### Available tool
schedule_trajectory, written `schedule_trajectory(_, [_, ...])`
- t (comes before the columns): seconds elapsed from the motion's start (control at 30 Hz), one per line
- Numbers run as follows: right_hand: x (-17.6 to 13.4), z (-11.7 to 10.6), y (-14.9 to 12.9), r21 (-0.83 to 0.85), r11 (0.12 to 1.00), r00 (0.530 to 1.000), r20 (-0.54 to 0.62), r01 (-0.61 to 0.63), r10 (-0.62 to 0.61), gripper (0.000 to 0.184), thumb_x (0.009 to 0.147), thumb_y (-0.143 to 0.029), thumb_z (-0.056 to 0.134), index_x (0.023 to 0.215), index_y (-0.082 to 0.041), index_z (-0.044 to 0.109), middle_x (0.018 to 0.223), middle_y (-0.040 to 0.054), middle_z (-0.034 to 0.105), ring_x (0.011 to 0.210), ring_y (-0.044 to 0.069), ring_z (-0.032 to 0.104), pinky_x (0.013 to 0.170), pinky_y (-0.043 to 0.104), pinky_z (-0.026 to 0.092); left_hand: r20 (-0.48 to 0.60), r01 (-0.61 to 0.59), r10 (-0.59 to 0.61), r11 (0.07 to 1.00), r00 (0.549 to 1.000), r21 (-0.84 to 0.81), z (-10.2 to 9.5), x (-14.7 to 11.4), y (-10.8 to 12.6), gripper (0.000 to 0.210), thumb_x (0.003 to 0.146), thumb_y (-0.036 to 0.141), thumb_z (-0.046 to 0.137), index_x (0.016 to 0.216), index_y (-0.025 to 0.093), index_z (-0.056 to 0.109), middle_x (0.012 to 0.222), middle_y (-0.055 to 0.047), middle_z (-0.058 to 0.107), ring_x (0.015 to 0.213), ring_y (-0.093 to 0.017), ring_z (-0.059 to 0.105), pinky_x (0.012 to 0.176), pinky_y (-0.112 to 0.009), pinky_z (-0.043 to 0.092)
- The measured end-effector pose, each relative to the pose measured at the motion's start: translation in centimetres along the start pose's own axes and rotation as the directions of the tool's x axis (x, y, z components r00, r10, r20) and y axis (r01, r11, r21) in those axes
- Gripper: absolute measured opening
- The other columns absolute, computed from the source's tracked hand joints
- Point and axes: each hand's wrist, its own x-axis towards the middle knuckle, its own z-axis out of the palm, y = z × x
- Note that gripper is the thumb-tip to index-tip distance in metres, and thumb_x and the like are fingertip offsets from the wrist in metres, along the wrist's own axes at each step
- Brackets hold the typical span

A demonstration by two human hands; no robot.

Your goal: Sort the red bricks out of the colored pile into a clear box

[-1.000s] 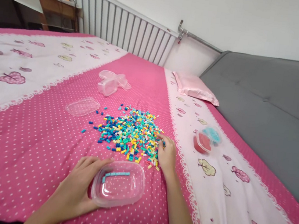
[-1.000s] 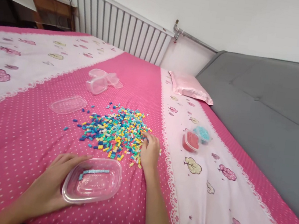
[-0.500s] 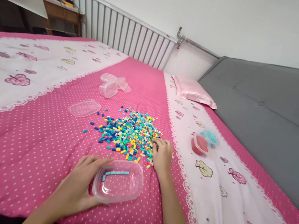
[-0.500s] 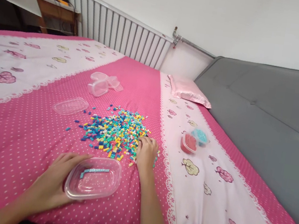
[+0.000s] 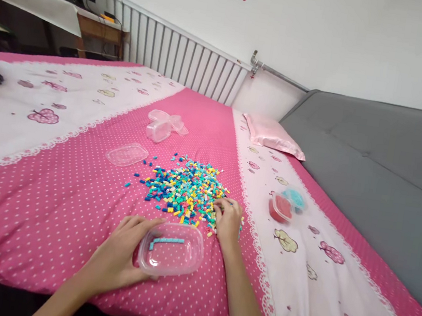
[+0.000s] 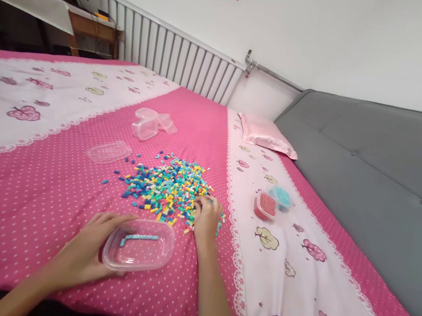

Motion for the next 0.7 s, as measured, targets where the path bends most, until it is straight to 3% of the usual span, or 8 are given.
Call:
schedule_trajectory(0.17, [0.03, -0.26, -0.19, 0.036, 0.998, 0.998, 0.049, 0.048, -0.050, 0.028, 0.089, -0.011, 0.059, 0.107, -0.022, 0.077, 0.096, 0.0069, 0.076, 0.098, 0.026, 0.057, 0.092, 0.036, 0.040, -0.011, -0.016, 0.016, 1.000, 1.000, 0.007, -0.05, 0.09, 0.08, 0.088, 0.074, 0.055, 0.081, 0.145, 0.030, 0.035, 0.127, -0.007, 0.062, 0.112, -0.031, 0.058, 0.099, -0.044, 0.045])
schedule_trajectory(0.57, [-0.05, -0.06, -0.15, 0.070, 0.997, 1.000, -0.025, 0.017, -0.015, 0.014, 0.086, -0.020, 0.059, 0.092, -0.019, 0.071, 0.096, 0.0080, 0.074, 0.097, 0.025, 0.059, 0.090, 0.036, 0.039, -0.009, -0.010, 0.010, 1.000, 1.000, 0.000, -0.18, 0.21, 0.25, 0.089, 0.072, 0.059, 0.082, 0.143, 0.030, 0.037, 0.127, -0.006, 0.063, 0.111, -0.030, 0.058, 0.098, -0.042, 0.046])
schedule_trajectory(0.7, [-0.10, 0.14, -0.05, 0.101, 0.995, 0.998, -0.063, 0.001, 0.005, 0.014, 0.083, -0.023, 0.057, 0.089, -0.019, 0.069, 0.086, 0.0057, 0.073, 0.087, 0.024, 0.062, 0.089, 0.037, 0.041, -0.002, -0.004, 0.004, 1.000, 1.000, 0.002, -0.21, 0.08, 0.34, 0.091, 0.071, 0.058, 0.083, 0.144, 0.030, 0.035, 0.126, -0.006, 0.063, 0.111, -0.029, 0.058, 0.098, -0.042, 0.046])
